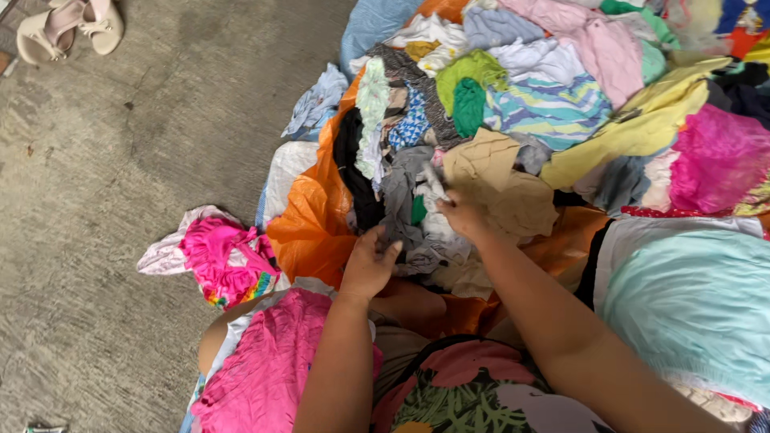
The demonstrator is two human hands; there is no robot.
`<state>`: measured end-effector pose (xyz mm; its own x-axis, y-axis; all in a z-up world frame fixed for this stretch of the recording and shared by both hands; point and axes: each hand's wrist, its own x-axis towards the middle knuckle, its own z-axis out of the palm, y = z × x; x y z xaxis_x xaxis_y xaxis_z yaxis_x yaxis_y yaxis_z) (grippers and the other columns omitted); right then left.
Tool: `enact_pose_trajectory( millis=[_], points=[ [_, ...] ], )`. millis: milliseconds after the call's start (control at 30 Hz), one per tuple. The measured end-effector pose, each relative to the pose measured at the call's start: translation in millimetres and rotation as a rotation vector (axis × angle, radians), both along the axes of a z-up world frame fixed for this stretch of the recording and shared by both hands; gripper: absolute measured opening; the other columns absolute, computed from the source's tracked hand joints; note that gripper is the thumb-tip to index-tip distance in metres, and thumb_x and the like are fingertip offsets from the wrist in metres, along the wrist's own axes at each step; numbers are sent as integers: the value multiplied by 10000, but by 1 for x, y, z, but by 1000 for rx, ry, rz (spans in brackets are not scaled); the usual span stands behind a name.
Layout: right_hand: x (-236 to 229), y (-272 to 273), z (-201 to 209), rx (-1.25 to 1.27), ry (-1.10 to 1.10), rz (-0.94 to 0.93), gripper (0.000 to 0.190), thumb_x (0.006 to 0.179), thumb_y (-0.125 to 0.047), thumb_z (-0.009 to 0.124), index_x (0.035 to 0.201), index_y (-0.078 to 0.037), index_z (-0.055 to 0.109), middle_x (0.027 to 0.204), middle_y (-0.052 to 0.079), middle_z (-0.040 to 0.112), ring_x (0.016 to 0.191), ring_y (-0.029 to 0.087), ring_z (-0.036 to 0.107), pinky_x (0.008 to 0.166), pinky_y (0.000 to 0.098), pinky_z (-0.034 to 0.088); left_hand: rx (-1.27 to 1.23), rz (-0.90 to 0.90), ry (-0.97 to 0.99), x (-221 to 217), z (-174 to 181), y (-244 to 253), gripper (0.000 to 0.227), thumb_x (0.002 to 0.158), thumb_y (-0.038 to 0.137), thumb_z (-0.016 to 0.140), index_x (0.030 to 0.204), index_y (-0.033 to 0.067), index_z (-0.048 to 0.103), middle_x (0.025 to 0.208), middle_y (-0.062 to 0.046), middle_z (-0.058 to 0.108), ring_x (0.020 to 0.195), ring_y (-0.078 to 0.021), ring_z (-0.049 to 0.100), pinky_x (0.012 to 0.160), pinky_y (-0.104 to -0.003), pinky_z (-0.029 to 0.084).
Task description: The person sorts and folds various pieces of clothing from a pile on the floor, including t-shirts, shorts, and children's underwear, by hand.
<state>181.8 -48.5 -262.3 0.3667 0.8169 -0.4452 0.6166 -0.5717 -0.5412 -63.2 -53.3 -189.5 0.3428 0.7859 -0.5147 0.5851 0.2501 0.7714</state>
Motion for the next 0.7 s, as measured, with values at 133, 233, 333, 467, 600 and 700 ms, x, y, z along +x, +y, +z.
enact_pose_trajectory(
  millis=[133, 233, 333, 467, 600, 700],
  points=[
    [-38, -9, -6, 43, 1284, -653, 212, 945, -201, 752, 1089, -55, 695, 979, 172, 697, 827, 396, 706, 594, 560, 602, -9, 139, -171, 0, 29, 2, 995, 917, 542, 699, 1638, 53, 218, 1565, -345, 338, 1428, -456, 432, 1177, -581, 373],
    [-31, -6, -5, -303, 1297, -559, 552, 829, -532, 833, 1027, -24, 743, 964, 189, 777, 805, 354, 770, 655, 629, 618, 3, 323, -595, 3, 27, 1, 850, 961, 274, 712, 1637, 85, 231, 1592, -427, 217, 1473, -507, 278, 1206, -561, 315],
    [-28, -12, 19, -143, 1535, -217, 692, 899, -723, 599, 1253, -140, 715, 1133, 204, 757, 901, 313, 760, 582, 512, 632, 133, 538, -717, 10, -9, 8, 320, 915, -61, 640, 1212, 58, 657, 1081, -97, 668, 980, -146, 623, 873, -281, 548],
    [-21, -13, 30, 202, 1104, 102, 695, 741, -121, 841, 1390, -117, 591, 1229, 150, 608, 1175, 304, 530, 921, 441, 459, 81, 699, -630, -6, -20, 7, 171, 959, 73, 633, 1112, 71, 709, 1034, -94, 729, 933, -124, 632, 871, -337, 557],
    [-14, -17, 40, 328, 675, 182, 314, 859, -207, 808, 1112, -36, 733, 1017, 117, 649, 943, 234, 597, 796, 393, 479, 99, 703, -568, -13, -17, 16, 144, 934, 173, 721, 975, 43, 768, 975, -60, 615, 915, -120, 606, 839, -326, 533],
    [-12, -15, 66, 395, 586, 135, 269, 871, -231, 773, 1082, -64, 767, 872, 64, 659, 856, 181, 587, 741, 338, 458, 161, 684, -628, -14, -24, 18, 151, 971, 181, 703, 952, 38, 750, 909, -41, 575, 863, -117, 596, 809, -295, 527]
  ],
)
